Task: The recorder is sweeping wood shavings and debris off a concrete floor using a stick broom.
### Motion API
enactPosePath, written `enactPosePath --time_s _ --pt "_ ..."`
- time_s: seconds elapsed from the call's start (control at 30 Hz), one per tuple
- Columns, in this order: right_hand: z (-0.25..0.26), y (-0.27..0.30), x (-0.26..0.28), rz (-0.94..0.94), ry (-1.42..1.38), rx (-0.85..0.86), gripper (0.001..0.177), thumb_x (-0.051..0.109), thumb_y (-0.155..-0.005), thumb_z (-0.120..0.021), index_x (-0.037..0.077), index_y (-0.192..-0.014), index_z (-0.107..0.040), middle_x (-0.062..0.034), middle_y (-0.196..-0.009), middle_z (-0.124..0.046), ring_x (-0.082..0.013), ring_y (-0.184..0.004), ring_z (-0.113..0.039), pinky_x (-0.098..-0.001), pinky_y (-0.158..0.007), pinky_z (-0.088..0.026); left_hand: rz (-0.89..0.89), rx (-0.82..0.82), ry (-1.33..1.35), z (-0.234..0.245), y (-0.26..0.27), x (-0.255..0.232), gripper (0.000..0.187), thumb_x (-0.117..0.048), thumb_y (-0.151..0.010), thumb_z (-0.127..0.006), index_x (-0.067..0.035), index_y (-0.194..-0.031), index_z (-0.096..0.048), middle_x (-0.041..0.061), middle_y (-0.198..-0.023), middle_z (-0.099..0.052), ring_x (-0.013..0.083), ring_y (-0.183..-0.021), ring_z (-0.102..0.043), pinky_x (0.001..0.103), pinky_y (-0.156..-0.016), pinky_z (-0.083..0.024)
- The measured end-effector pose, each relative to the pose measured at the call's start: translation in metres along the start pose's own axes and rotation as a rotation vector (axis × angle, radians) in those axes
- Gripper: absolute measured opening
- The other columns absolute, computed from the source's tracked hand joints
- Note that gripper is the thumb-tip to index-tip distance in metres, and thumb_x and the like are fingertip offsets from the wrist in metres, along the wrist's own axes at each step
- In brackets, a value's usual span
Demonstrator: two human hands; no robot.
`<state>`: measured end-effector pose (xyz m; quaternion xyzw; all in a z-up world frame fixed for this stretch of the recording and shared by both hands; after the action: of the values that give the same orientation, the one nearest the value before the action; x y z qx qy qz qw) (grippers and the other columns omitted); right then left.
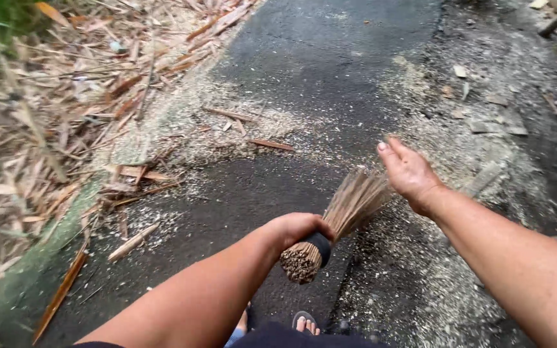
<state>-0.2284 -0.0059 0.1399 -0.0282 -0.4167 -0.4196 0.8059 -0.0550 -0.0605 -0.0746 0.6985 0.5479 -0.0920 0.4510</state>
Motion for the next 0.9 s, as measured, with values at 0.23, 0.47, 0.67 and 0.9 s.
enactPosePath --time_s 0.23,0.47,0.67,0.9 --pt "-0.031 -0.021 -0.011 0.012 0.008 0.072 0.076 0.052 -0.100 -0.046 0.009 -0.160 -0.026 -0.0121 -0.166 -0.032 -0.0259 -0.153 -0.032 -0.0421 -0.123 -0.028 0.084 -0.451 0.203 0.161 0.076 0.009 0.019 -0.016 -0.081 -0.072 -0.001 -0.091 -0.066 0.012 -0.070 -0.066 0.0256 -0.050 -0.062 0.041 -0.048 -0.055" --pt "-0.048 -0.005 0.066 0.039 0.107 0.116 0.075 0.052 -0.101 -0.043 0.011 -0.161 -0.026 -0.0117 -0.167 -0.030 -0.0266 -0.153 -0.031 -0.0431 -0.123 -0.027 -0.174 -0.749 0.283 0.231 0.157 -0.039 0.019 -0.004 -0.084 -0.066 0.005 -0.100 -0.064 0.014 -0.074 -0.065 0.0256 -0.052 -0.064 0.040 -0.048 -0.057" --pt "-0.053 -0.023 0.069 0.140 0.015 0.146 0.076 0.050 -0.102 -0.043 0.006 -0.161 -0.022 -0.0155 -0.166 -0.029 -0.0273 -0.153 -0.031 -0.0420 -0.124 -0.027 -0.292 -0.693 0.278 0.078 0.214 -0.087 0.073 0.005 -0.083 -0.060 -0.013 -0.150 -0.038 0.020 -0.098 -0.065 0.0221 -0.061 -0.063 0.035 -0.049 -0.056" --pt "-0.050 -0.018 0.071 0.104 0.051 0.121 0.076 0.050 -0.101 -0.044 0.007 -0.160 -0.024 -0.0154 -0.166 -0.028 -0.0278 -0.153 -0.029 -0.0442 -0.122 -0.028 -0.111 -0.235 0.289 0.029 0.086 -0.055 0.057 -0.001 -0.082 -0.065 -0.002 -0.137 -0.051 0.017 -0.092 -0.064 0.0210 -0.055 -0.064 0.033 -0.049 -0.058"
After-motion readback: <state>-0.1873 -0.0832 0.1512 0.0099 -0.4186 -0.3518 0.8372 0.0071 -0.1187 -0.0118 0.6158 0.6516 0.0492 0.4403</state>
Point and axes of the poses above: each hand's wrist, its own y-axis away from the middle knuckle, its own z-axis out of the back of the hand, x = y × z, the point moved 6 cm from there along -y, towards the middle knuckle
